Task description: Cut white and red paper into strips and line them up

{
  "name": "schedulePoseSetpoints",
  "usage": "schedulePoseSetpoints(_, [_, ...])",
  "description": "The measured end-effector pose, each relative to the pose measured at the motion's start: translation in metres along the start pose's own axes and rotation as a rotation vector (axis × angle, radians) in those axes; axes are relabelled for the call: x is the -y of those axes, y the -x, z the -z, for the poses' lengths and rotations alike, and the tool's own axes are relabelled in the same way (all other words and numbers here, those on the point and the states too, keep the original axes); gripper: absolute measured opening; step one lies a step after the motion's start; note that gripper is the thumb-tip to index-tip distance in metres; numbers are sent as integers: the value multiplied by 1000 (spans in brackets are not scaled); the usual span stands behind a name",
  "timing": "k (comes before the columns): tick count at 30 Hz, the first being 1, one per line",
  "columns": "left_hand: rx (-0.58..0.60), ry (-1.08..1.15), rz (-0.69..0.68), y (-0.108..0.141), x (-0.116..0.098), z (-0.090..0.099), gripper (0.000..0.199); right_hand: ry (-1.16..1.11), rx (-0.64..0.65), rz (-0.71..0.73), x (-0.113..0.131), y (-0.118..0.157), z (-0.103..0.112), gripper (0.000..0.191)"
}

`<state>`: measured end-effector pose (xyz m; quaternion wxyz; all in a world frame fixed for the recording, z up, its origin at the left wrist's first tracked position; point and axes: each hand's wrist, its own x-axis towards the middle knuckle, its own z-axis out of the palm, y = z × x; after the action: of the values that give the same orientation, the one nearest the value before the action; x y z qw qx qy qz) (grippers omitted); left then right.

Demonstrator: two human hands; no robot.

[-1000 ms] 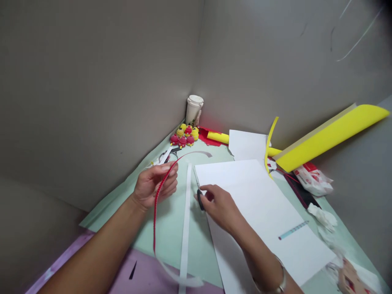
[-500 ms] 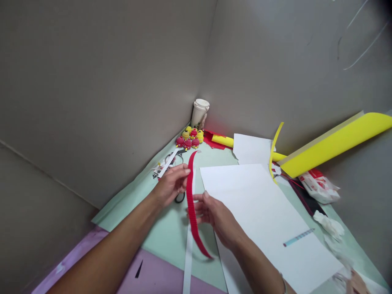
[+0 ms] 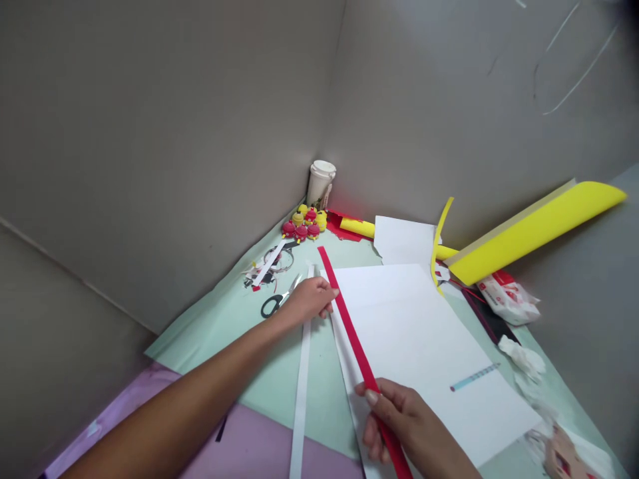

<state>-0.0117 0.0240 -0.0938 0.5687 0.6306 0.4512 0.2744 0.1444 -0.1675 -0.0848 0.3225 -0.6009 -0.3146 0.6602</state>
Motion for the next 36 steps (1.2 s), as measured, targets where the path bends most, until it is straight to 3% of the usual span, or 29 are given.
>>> schedulePoseSetpoints(3, [-185,-233,-63,3,9,-8,13,5,-33,-36,-10,-1,5,63])
schedulePoseSetpoints(5, [-227,-381,-170,10,15,-13,17,-15,-38,-32,-16,-1,7,69])
schedulePoseSetpoints(9, [-117,-616,-352,26,26,-24,33,-20,-58,-16,-26,1,7,76])
schedulePoseSetpoints(13, [24,-745,-395,33,33,-32,43,-2,-93,18,-31,-1,7,77])
schedulePoseSetpoints(16, [35,-806,-400,33,39,-34,51,22,-164,81,-24,-7,11,75])
schedulePoseSetpoints(19, [3,-844,-405,33,45,-36,55,65,-254,208,-1,-17,21,66])
schedulePoseSetpoints(25, [-53,-878,-497,38,48,-37,45,148,-347,518,76,-46,30,56])
schedulePoseSetpoints(28, [-172,-875,-540,38,48,-33,38,323,-298,598,105,-78,20,48])
schedulePoseSetpoints(31, [-261,-932,-480,35,51,-26,39,672,-309,646,123,-115,7,41])
schedulePoseSetpoints(32, [-266,-963,-447,33,52,-24,41,825,-331,675,128,-127,2,43])
schedulePoseSetpoints(36, [-229,-1074,-359,30,51,-21,42,945,-319,731,140,-156,-18,44])
